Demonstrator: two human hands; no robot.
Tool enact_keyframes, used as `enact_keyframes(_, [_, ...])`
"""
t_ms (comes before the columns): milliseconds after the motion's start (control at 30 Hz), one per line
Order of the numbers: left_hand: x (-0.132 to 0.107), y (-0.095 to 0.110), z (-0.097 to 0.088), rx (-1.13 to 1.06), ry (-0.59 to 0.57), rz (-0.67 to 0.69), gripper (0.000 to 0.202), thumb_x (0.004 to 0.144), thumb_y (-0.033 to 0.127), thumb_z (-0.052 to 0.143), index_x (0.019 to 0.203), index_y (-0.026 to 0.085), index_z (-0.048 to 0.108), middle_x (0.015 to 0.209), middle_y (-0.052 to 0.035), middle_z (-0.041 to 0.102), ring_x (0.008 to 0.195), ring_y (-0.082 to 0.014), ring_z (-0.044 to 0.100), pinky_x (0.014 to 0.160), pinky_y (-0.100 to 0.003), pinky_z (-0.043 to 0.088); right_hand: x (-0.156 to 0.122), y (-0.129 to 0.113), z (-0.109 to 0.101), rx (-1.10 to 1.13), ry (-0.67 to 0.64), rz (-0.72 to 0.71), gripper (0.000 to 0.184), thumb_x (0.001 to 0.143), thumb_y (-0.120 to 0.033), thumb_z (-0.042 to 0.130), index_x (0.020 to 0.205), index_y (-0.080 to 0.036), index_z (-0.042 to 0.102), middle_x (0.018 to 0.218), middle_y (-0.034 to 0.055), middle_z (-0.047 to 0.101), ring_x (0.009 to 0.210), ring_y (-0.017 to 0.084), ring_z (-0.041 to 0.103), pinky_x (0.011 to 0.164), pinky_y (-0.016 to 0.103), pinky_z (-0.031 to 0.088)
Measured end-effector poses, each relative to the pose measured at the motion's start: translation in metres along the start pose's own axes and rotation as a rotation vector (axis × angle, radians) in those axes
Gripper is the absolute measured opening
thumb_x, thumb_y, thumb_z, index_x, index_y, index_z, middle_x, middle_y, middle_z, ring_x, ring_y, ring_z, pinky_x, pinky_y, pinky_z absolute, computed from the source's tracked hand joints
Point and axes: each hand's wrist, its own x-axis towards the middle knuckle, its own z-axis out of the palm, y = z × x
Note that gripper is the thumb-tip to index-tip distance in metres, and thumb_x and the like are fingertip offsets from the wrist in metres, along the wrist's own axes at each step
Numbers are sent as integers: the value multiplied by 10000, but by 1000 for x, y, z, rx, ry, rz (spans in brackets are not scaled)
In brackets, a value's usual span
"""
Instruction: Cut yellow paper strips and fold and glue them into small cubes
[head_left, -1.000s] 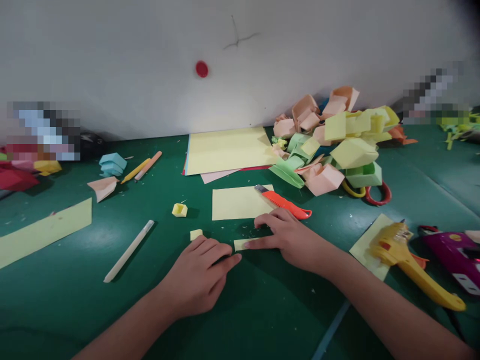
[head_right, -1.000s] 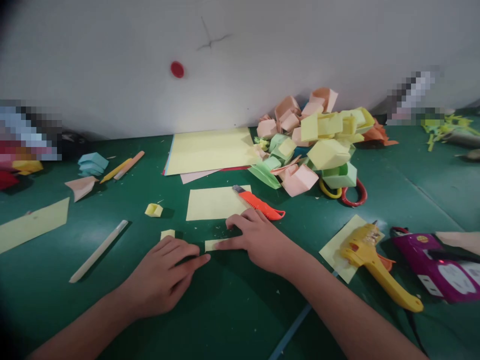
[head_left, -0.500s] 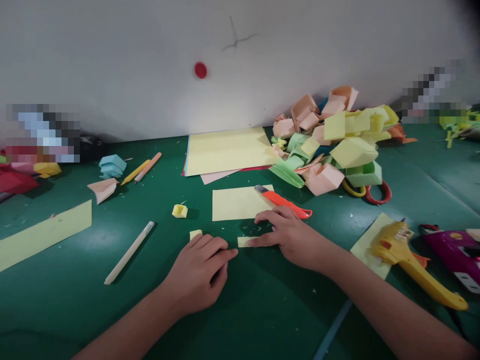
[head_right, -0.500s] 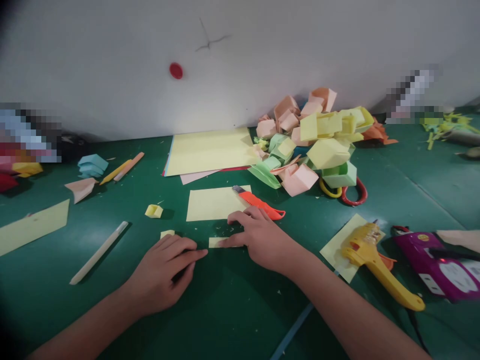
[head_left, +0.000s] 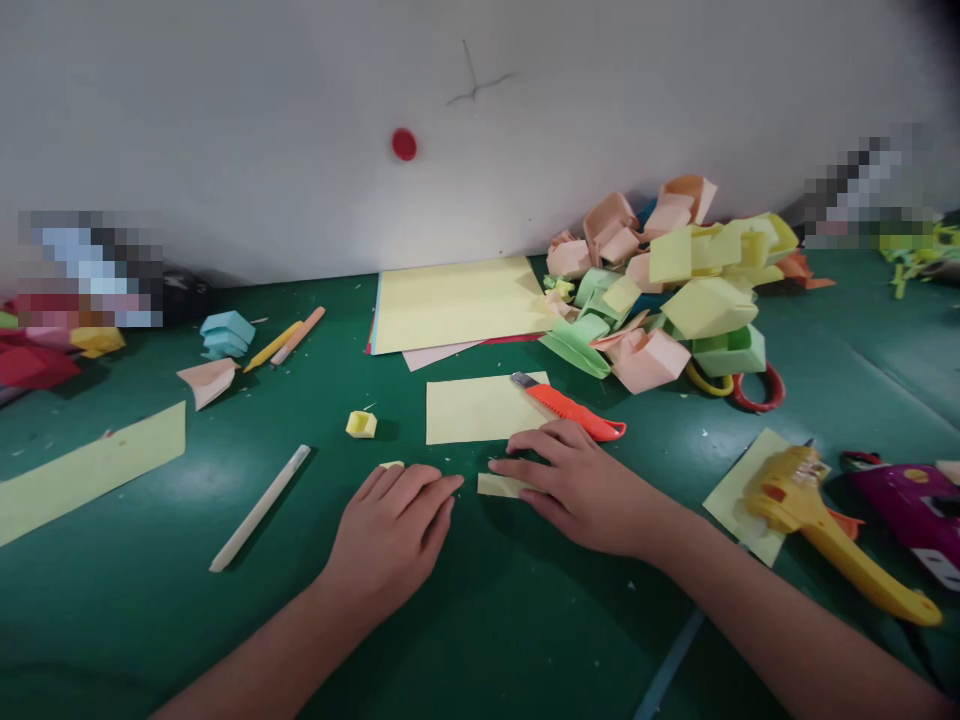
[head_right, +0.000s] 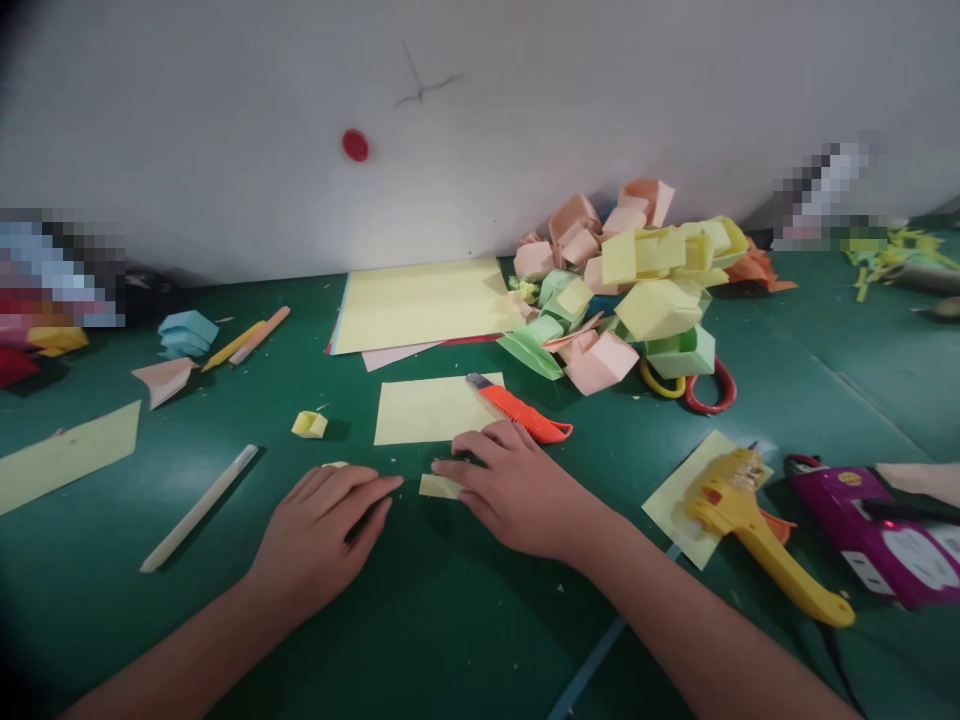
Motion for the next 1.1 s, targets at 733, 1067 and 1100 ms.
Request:
enact_keyframes(733, [35, 16, 5, 33, -181, -22, 183, 970, 273, 555, 922, 207, 720, 866, -29, 605, 765, -184, 561, 655, -332, 380, 3, -3, -3, -1, 41, 57, 216, 972, -269, 546, 1163, -205, 623, 1096, 70, 657, 1027, 245, 539, 923, 421, 431])
enact_keyframes(1067, [47, 21, -5, -49, -347, -173, 180, 897, 377, 650, 952, 211, 693, 956, -29, 622, 831, -207, 615, 665, -332, 447, -5, -1, -15, -10, 30, 170, 244, 878, -358, 674, 1061, -205, 624, 1053, 58, 679, 1016, 250, 594, 863, 401, 432])
enact_keyframes(1100, [47, 21, -5, -58, -345, -184, 207, 879, 399, 668, 962, 210, 689, 970, -31, 624, 837, -212, 617, 669, -336, 454, -6, 0, -16, -20, 25, 180, 197, 885, -345, 667, 1017, -204, 627, 1016, 50, 682, 984, 240, 598, 840, 392, 430])
